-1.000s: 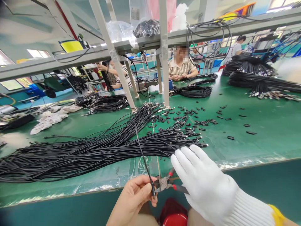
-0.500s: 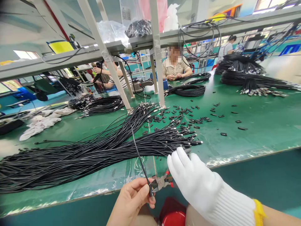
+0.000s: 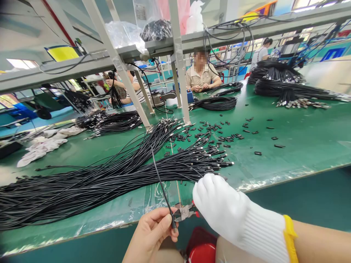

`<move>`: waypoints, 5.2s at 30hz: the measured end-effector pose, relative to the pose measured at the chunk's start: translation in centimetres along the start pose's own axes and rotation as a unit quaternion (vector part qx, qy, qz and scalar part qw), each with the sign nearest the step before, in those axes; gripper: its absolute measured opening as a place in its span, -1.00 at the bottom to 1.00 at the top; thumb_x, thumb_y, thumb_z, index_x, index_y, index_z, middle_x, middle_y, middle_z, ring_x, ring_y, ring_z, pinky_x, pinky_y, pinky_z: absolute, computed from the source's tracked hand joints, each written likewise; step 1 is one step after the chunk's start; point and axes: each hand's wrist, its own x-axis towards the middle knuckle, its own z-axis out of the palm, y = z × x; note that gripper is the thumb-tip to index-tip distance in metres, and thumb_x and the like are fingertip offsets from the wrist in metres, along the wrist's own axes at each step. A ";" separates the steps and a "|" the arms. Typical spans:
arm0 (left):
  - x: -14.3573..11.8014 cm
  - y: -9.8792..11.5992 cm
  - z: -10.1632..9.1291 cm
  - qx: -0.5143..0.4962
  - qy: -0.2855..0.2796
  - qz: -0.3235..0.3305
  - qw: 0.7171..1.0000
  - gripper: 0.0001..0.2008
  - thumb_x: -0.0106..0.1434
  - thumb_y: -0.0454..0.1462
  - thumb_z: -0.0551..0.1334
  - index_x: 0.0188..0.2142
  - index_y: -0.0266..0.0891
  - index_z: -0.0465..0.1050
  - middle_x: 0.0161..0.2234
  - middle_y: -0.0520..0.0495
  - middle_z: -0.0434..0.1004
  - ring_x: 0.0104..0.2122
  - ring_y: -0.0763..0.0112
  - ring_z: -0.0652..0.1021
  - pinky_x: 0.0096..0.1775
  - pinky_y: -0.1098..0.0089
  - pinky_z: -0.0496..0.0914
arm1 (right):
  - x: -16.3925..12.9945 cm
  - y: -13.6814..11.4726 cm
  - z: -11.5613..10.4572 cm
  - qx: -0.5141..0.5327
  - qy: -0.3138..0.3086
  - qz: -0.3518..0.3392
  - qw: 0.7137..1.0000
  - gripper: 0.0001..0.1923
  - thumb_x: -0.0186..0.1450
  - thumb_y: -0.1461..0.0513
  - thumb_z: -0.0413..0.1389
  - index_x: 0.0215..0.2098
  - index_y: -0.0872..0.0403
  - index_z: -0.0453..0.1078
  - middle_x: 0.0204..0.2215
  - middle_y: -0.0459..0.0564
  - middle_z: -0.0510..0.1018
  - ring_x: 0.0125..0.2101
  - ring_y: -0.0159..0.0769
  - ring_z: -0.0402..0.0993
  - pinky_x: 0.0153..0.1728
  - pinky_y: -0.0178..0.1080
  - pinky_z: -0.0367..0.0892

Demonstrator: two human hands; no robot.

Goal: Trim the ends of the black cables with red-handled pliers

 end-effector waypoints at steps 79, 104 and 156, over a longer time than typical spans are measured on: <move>0.4 0.5 1.2 -0.102 0.093 0.135 0.981 -0.64 0.02 -0.06 0.60 -0.36 -0.25 0.62 -0.35 -0.05 0.66 -0.50 0.54 0.49 -0.37 0.48 0.44 | -3.0 -1.9 0.1 0.163 -0.020 0.077 0.983 -0.62 0.31 0.24 0.02 0.07 0.16 0.38 -0.17 0.22 0.58 -0.46 -0.07 0.47 -0.51 -0.07 0.36; 1.5 -0.5 0.5 0.044 0.114 0.230 0.965 -0.61 0.17 0.10 0.45 -0.32 -0.15 0.55 -0.41 0.06 0.49 -0.45 0.46 0.41 -0.34 0.45 0.35 | -0.5 -1.9 -1.0 0.209 0.028 0.121 0.970 -0.87 0.12 0.31 -0.01 -0.44 -0.03 0.32 -0.46 0.08 0.58 -0.68 -0.16 0.39 -0.72 -0.16 0.27; 2.5 -4.2 0.8 0.355 0.267 0.480 0.757 -0.88 0.33 -0.33 0.32 -0.21 -0.14 0.67 -0.30 -0.04 0.78 -0.34 0.32 0.74 -0.18 0.46 0.60 | -2.1 -1.2 -0.6 0.108 -0.023 0.070 0.991 -0.68 0.15 0.34 -0.02 -0.16 0.12 0.45 -0.34 0.18 0.62 -0.52 -0.06 0.53 -0.62 -0.14 0.37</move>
